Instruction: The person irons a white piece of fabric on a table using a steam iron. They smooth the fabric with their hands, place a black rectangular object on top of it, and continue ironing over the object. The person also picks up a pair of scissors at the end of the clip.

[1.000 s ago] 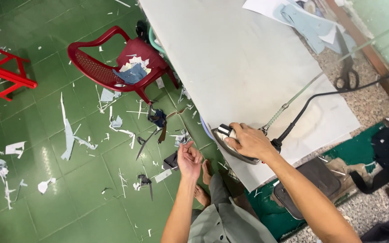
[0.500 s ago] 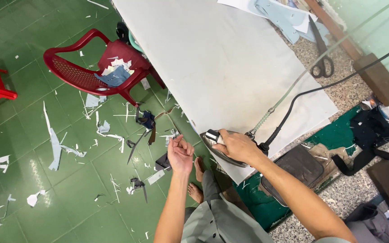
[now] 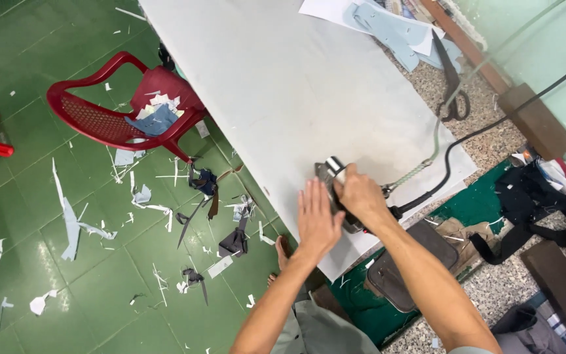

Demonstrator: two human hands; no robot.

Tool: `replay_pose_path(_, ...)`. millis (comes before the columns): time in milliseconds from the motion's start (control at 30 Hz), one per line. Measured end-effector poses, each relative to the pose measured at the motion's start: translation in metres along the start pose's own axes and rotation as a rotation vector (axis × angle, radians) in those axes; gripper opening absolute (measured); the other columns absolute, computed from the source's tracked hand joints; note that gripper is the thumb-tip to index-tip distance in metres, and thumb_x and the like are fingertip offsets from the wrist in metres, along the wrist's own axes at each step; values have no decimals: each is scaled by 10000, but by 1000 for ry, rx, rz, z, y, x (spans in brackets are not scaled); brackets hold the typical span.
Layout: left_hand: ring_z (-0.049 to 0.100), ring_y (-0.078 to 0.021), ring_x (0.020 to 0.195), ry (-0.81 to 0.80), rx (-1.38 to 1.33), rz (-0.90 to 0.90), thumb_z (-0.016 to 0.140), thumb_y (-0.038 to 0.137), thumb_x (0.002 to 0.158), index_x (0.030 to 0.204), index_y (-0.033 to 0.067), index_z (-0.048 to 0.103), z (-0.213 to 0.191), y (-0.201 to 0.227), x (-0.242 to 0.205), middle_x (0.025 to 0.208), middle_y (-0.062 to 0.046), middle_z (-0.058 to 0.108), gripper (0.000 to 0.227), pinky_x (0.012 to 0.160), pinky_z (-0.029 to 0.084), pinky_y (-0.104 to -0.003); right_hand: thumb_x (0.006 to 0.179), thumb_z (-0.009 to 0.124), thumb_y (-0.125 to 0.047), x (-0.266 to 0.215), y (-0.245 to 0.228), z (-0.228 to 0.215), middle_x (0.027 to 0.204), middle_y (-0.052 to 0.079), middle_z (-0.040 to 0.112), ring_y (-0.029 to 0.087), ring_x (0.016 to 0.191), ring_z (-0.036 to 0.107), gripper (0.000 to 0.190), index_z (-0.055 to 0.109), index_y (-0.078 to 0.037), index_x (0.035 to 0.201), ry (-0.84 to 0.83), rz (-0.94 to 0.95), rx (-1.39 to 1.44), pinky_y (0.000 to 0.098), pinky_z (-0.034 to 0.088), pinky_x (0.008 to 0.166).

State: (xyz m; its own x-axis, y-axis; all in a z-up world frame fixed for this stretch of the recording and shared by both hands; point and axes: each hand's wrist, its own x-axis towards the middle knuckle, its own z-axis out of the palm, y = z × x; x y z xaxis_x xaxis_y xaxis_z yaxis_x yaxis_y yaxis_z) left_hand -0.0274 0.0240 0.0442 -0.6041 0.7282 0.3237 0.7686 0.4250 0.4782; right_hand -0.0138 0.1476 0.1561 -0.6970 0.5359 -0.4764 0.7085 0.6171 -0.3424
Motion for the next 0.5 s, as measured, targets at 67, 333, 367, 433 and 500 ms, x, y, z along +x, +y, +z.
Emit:
replay_pose_path(67, 233, -452, 1505, -96, 18, 1, 426, 502, 980, 1514, -91, 337, 18, 5, -5, 1588, -326, 295, 803, 1226, 96, -599, 991, 521, -376, 12, 16, -13, 977, 325, 722, 496, 992, 713, 384, 499, -31, 1157, 21, 44, 10, 588, 578, 840)
replay_pose_path(333, 26, -366, 1558, -674, 114, -110, 230, 579, 1018, 1568, -33, 218, -3, 15, 7, 1668, -250, 124, 823, 1243, -79, -561, 974, 543, -390, 46, 62, -46, 995, 355, 720, 523, 1000, 710, 433, 515, -6, 1173, 77, 161, 18, 606, 575, 831)
replay_pose_path(367, 17, -366, 1558, -682, 106, -114, 239, 575, 1013, 1571, -31, 204, -3, 14, 6, 1671, -248, 106, 825, 1240, -73, -570, 979, 544, -386, 52, 69, -46, 989, 365, 715, 521, 985, 712, 439, 518, 8, 1171, 113, 160, 23, 597, 581, 812)
replay_pose_path(433, 8, -367, 1558, -691, 102, -111, 247, 571, 1008, 1575, -28, 191, -6, 12, 7, 1674, -245, 89, 827, 1237, -66, -579, 983, 546, -382, 60, 74, -50, 983, 375, 710, 519, 970, 715, 446, 522, 22, 1170, 153, 163, 33, 588, 587, 793)
replay_pose_path(500, 10, -366, 1560, -673, 89, -109, 246, 568, 1008, 1574, -30, 194, -3, 13, 7, 1674, -247, 92, 824, 1234, -72, -577, 989, 554, -366, 64, 77, -55, 983, 389, 703, 532, 951, 713, 451, 531, 46, 1173, 194, 168, 42, 595, 587, 765)
